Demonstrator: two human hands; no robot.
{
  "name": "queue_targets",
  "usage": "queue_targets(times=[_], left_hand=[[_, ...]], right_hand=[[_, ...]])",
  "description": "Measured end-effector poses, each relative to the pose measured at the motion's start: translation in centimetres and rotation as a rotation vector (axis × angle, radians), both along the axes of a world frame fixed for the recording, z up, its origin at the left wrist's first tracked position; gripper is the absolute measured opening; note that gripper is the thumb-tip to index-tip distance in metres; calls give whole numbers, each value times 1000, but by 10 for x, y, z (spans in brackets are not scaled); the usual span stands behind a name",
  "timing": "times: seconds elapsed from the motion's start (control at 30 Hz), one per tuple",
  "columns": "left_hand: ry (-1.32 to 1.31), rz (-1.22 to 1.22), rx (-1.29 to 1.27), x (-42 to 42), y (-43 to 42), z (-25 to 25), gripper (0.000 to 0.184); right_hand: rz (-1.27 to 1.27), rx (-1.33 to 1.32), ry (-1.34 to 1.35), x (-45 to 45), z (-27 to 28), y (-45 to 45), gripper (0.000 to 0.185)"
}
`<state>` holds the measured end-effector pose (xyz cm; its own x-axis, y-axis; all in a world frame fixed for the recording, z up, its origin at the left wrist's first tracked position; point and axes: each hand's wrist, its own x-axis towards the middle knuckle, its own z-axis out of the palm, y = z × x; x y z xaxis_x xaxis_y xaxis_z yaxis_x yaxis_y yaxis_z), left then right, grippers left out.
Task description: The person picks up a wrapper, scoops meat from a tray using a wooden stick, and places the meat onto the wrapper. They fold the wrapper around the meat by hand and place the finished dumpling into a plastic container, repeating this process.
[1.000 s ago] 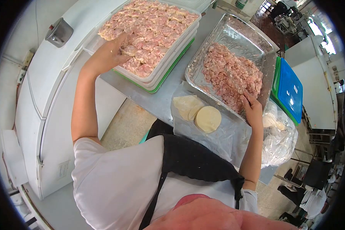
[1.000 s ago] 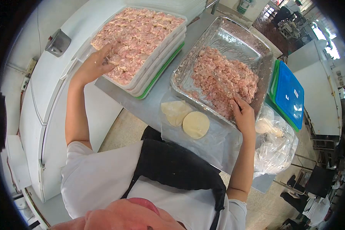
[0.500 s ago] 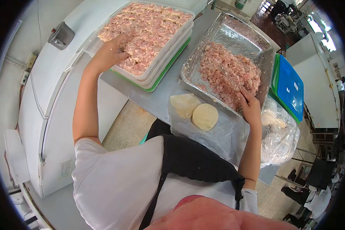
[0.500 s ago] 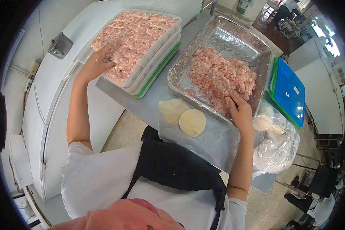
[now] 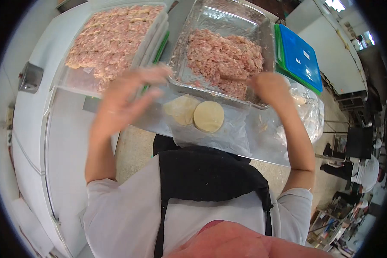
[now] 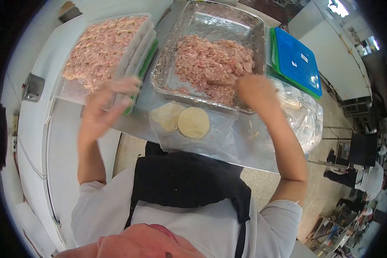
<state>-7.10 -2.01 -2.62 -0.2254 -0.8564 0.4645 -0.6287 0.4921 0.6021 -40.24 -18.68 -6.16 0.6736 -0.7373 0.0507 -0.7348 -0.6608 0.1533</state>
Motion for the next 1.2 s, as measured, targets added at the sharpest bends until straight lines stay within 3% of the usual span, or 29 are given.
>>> queue_targets(times=[0.07,0.13,0.27,0.33,0.43,0.57,0.63,0.77,0.83,0.87,0.93,1.03,1.2], left_hand=[[-31,-229,61,-31,-17,-33,27],[0,-279,211,-60,-28,-81,34],[-13,-368,187,-95,-39,-124,43],[-203,-235,63,-104,-33,-130,51],[-217,-210,29,-111,-22,-135,51],[-227,-187,-52,-114,-15,-141,45],[-38,-299,14,-101,-23,-139,39],[218,-241,121,-42,-26,-139,40],[2,-83,411,-22,-22,-154,38],[2,-82,417,-25,-17,-157,38],[-238,55,154,-36,-6,-153,35],[-271,54,236,-33,-5,-150,39],[-266,17,201,-29,-2,-151,35]], right_hand=[[160,-40,179,3,-18,19,31],[176,-52,203,4,-2,35,30],[136,-210,144,-14,24,12,30],[71,-176,175,-18,7,13,31],[211,-109,112,-10,-14,36,23],[92,11,133,-15,7,31,27],[80,40,108,-22,12,19,26],[76,-28,120,-15,-15,34,31],[141,-69,118,-14,-8,36,35],[117,-19,115,-14,9,29,37],[95,29,112,-11,13,14,38],[-44,120,187,-3,-10,11,39],[87,243,-269,2,-21,23,41]])
